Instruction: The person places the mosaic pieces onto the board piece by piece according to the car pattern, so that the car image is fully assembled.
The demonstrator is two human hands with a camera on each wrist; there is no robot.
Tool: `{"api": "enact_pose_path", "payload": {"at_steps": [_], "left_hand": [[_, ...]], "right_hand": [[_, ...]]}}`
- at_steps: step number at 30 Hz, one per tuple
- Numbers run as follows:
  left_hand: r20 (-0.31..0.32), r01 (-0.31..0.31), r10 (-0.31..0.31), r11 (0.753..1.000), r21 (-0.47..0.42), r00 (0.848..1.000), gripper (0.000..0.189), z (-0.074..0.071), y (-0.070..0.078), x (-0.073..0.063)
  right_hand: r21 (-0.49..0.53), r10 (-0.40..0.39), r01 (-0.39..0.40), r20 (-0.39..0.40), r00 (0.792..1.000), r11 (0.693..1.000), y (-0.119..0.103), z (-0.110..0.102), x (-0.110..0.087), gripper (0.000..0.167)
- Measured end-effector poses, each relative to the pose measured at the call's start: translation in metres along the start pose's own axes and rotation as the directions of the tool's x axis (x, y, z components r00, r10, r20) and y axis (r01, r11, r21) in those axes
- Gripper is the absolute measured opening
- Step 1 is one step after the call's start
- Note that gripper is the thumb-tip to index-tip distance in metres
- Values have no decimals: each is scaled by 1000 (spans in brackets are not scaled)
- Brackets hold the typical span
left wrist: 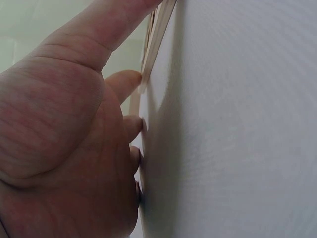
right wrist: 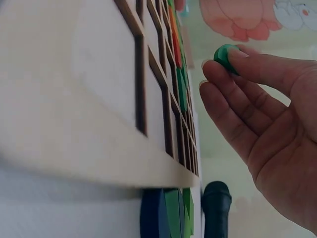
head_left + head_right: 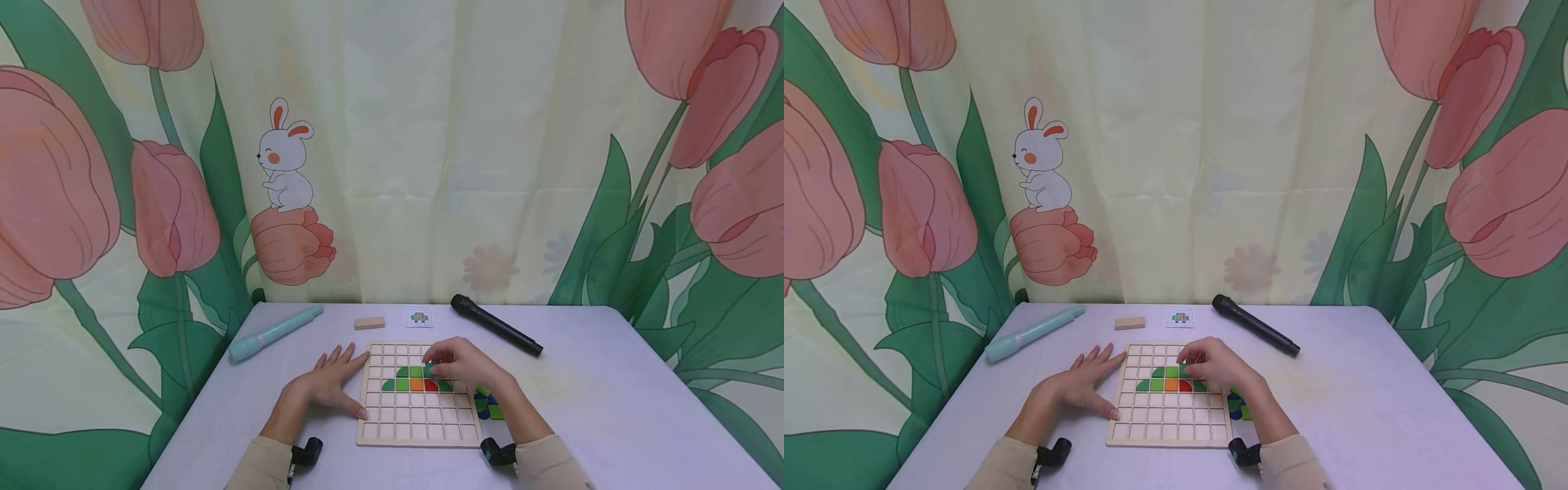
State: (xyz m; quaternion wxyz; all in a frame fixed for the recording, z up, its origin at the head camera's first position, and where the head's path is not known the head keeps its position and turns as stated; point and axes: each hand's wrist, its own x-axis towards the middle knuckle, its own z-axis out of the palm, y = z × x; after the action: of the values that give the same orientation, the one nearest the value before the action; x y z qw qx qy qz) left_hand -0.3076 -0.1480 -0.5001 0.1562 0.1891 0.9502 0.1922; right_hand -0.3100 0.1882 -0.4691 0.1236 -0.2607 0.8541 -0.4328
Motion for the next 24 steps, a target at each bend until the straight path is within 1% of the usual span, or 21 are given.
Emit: {"api": "enact_pose_path", "payload": {"at_steps": [7,12,14,21,24], "left_hand": [[-4,-8,8,1000,6,1000,125,0,0,-1],[-8,-20,20,1000,-11,1000,126,-1,1,-3],[-8,-25,24,1000,-16,1000,126,-1,1,-3],[1,-31,31,1000,-5,1000,124,-3,2,-5],[2,-34,34,999,2,999,124,-4,3,-5]], "right_hand": [[-43,-27,27,1,1000,999,-8,12,6,13],[-73,-67,67,10,998,995,-12,21,9,13],[-80,-71,72,15,997,994,-14,24,10,13],[-60,-85,89,64,994,994,-23,35,16,15],[-75,-93,99,80,992,992,-26,40,20,16]]}}
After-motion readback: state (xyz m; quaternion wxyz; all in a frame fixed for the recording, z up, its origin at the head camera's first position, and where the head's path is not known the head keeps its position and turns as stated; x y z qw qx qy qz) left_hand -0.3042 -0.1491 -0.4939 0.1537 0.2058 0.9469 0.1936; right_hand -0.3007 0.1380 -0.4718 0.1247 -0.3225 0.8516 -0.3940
